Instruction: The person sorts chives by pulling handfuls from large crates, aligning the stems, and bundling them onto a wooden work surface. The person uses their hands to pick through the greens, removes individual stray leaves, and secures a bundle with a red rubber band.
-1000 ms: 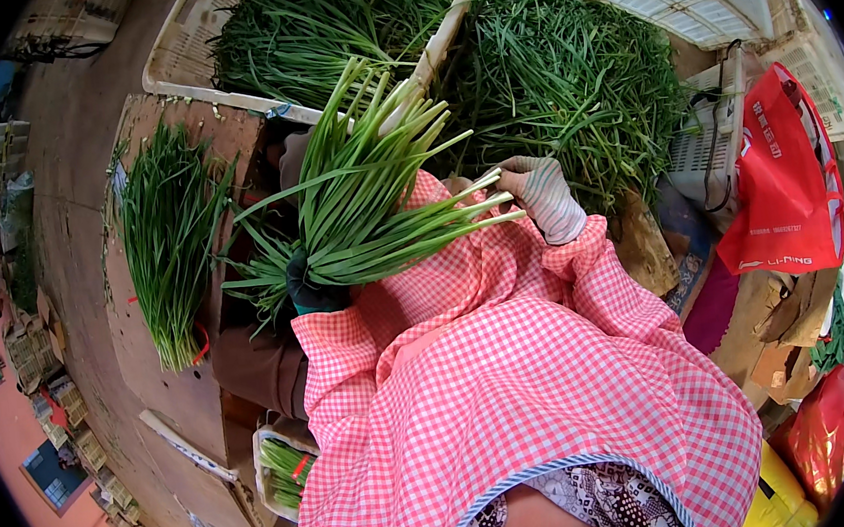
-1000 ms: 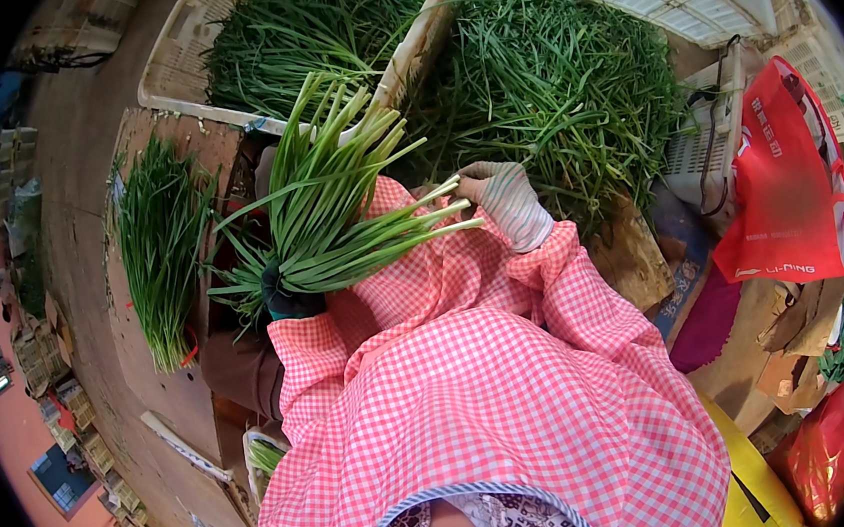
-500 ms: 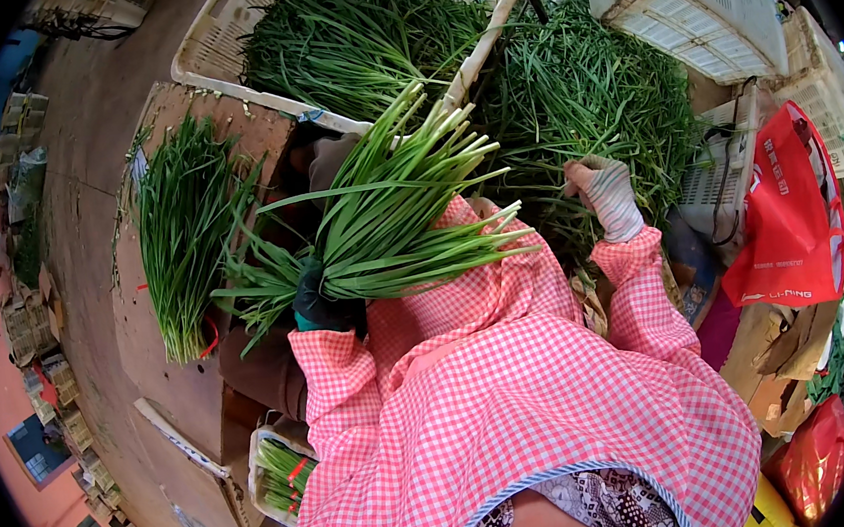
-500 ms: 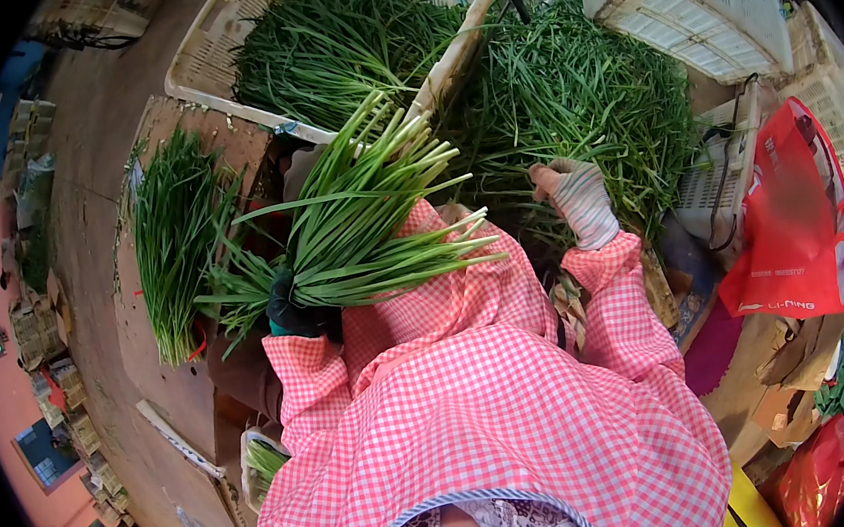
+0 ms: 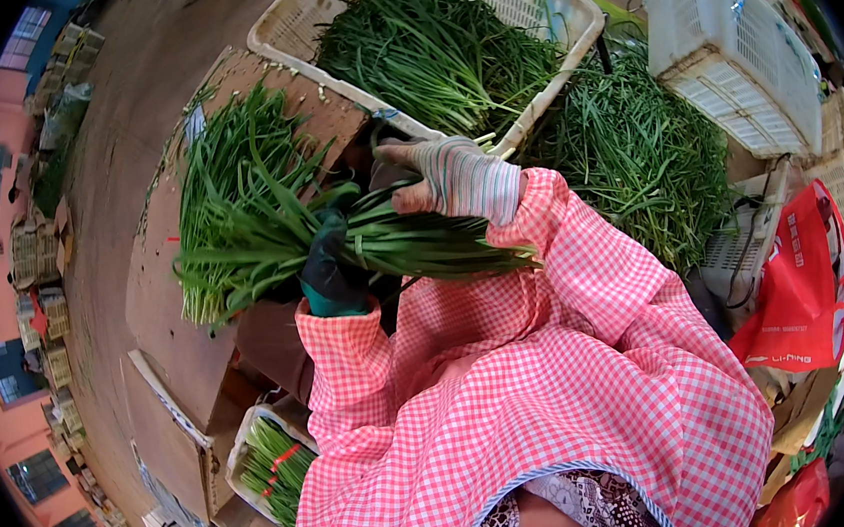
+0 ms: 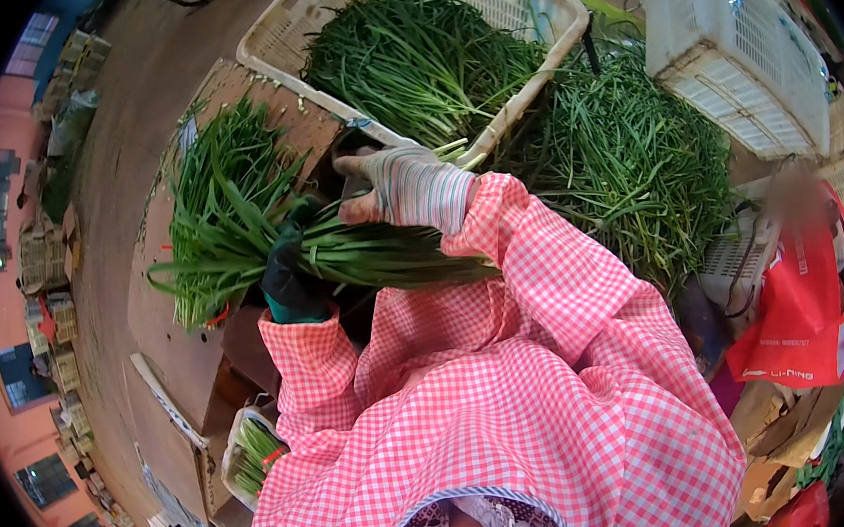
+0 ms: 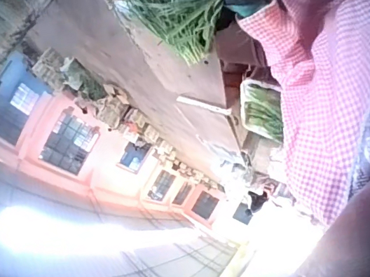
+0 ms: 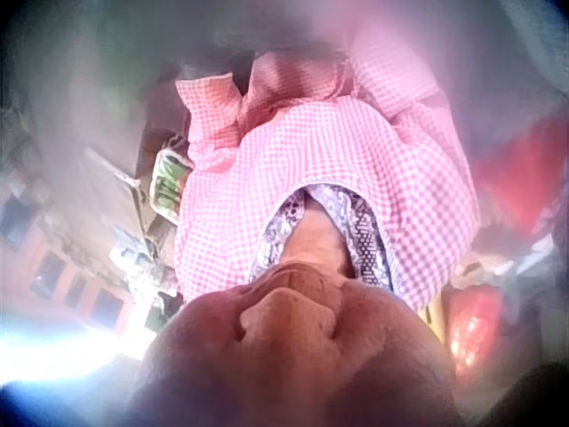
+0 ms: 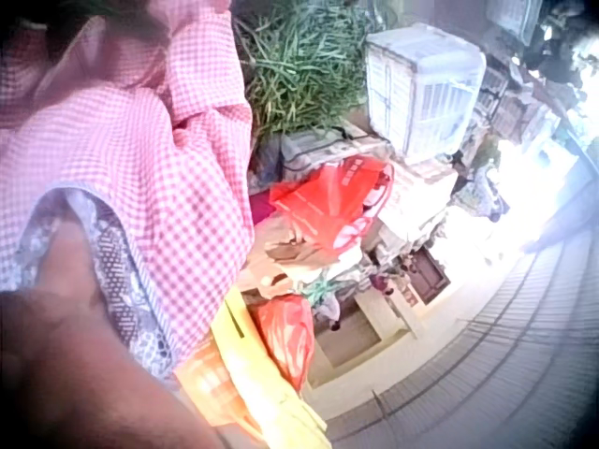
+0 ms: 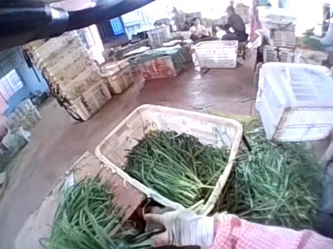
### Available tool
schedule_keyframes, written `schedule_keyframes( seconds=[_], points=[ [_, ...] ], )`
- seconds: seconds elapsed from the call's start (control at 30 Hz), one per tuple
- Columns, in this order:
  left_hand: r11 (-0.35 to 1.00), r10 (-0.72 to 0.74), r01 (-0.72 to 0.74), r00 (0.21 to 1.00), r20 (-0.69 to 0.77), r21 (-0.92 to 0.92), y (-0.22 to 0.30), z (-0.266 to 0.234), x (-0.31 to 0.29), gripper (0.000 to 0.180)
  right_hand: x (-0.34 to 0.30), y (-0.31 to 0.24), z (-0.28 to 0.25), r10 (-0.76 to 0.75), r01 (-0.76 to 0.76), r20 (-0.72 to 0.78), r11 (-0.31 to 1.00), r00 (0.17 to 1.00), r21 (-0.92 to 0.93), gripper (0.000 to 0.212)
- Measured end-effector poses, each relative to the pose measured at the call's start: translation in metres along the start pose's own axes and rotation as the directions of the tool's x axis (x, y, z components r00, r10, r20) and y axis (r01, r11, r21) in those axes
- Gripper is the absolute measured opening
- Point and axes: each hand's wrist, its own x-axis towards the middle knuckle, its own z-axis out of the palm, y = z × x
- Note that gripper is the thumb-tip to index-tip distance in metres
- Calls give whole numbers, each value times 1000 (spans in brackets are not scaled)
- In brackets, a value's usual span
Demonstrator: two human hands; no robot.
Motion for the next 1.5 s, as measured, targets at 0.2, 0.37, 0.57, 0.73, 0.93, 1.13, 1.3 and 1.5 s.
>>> schedule_keyframes(
  seconds=[0.2, 0.37, 0.57, 0.73, 0.93, 1.13, 1.3, 1.5],
  points=[
    [956, 287, -291, 951, 114, 29, 5, 29, 37, 35, 9, -54, 16, 11, 3, 50, 962, 999, -273, 109],
    [796, 404, -549, 795, 453, 254, 51, 133, 43, 34, -8, -5, -63, -340, 12, -220, 565, 914, -825, 27],
    [823, 464, -568, 691, 554, 19, 100, 143, -23, 41, -43, 46, -158, -4, 118, -655, 985, 756, 130, 35],
    [884, 254, -342, 924, 288, 318, 75, 62, -25, 56, -55, 19, -161, 332, 238, -648, 740, 685, 630, 38],
    [569, 53, -226, 970, 239, 791, 26, 21, 30, 88, -21, -7, -129, 261, 246, -481, 605, 837, 757, 43],
    [864, -21, -219, 885, 465, 455, 5, 3, 69, 82, 55, -49, -60, 279, 192, -347, 462, 896, 866, 48],
    [897, -68, 201, 942, 328, -393, -66, -25, 9, 73, 136, 34, 21, 11, 324, -533, 783, 846, 531, 41],
    [635, -223, 330, 944, 243, -699, -98, -61, 3, 45, 106, 24, 55, 393, -353, -199, 912, 897, 209, 34]
  ],
)
